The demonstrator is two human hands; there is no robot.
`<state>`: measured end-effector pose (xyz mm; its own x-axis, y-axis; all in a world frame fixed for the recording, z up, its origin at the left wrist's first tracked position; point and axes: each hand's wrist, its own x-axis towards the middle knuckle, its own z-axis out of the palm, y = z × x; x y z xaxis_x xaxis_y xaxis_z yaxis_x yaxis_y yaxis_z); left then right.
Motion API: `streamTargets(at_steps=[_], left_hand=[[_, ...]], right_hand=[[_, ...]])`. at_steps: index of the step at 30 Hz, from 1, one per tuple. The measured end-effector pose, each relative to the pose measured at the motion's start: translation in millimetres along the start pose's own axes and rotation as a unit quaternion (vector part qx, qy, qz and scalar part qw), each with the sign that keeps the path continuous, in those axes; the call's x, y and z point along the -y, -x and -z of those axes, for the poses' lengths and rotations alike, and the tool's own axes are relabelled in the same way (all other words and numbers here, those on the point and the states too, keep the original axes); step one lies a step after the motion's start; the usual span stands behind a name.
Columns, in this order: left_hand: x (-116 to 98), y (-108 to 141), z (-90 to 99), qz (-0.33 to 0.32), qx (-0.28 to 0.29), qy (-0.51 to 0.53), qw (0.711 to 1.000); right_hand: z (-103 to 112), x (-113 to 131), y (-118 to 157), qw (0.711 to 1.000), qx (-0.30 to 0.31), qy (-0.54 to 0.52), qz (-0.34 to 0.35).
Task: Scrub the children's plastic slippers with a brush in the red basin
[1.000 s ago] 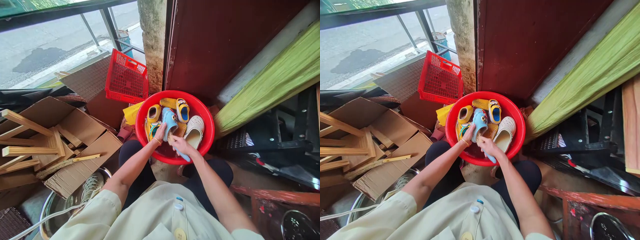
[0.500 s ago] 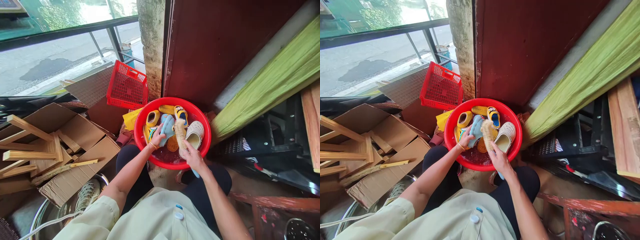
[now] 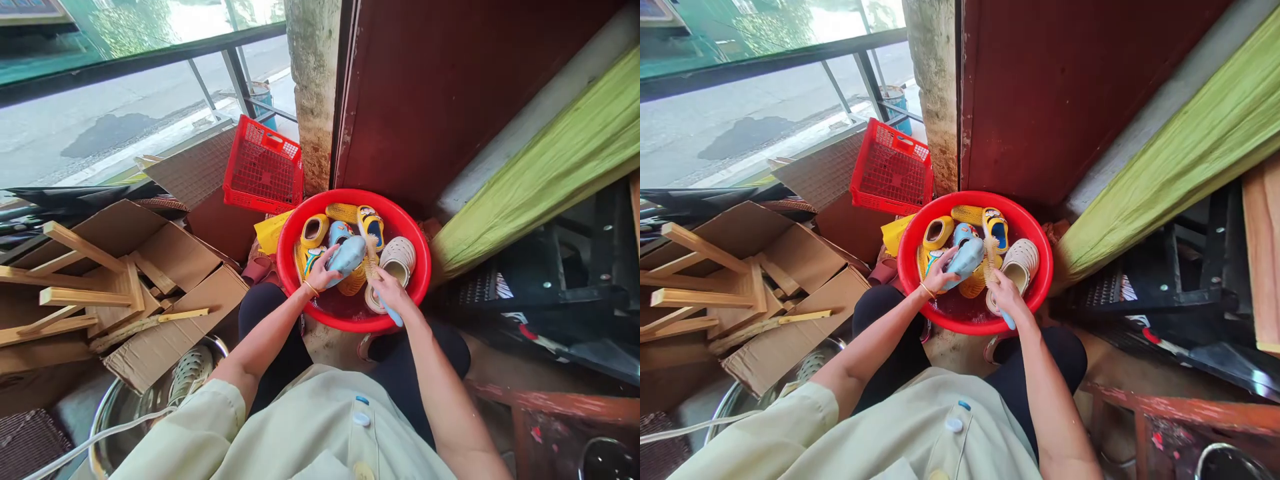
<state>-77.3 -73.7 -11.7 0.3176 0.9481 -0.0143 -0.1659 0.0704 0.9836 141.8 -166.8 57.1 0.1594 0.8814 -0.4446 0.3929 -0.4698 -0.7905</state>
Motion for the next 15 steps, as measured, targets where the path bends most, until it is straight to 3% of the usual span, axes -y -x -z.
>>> streamTargets(at_steps=[5,8,11,15], left_hand=[[4,-4,-11.9,0.073,-0.058,0.075,0.993],[8,-13,-12.0,0.165,-0.088,0.181,0.965],[13,-18,-7.9,0.263,-0.093,0.245,0.929],[18,-20,-4.1,0.285,-0.109,0.240,0.921]], right_hand=[[-16,-29,11,0.998,-0.042,0.031,-0.034],[-25,-38,15,0.994,-0.012,0.106,-0.010],[-31,-37,11,0.971,0.024,0.235,0.030],[-37,-25,-4,0.941,0.046,0.333,0.034]])
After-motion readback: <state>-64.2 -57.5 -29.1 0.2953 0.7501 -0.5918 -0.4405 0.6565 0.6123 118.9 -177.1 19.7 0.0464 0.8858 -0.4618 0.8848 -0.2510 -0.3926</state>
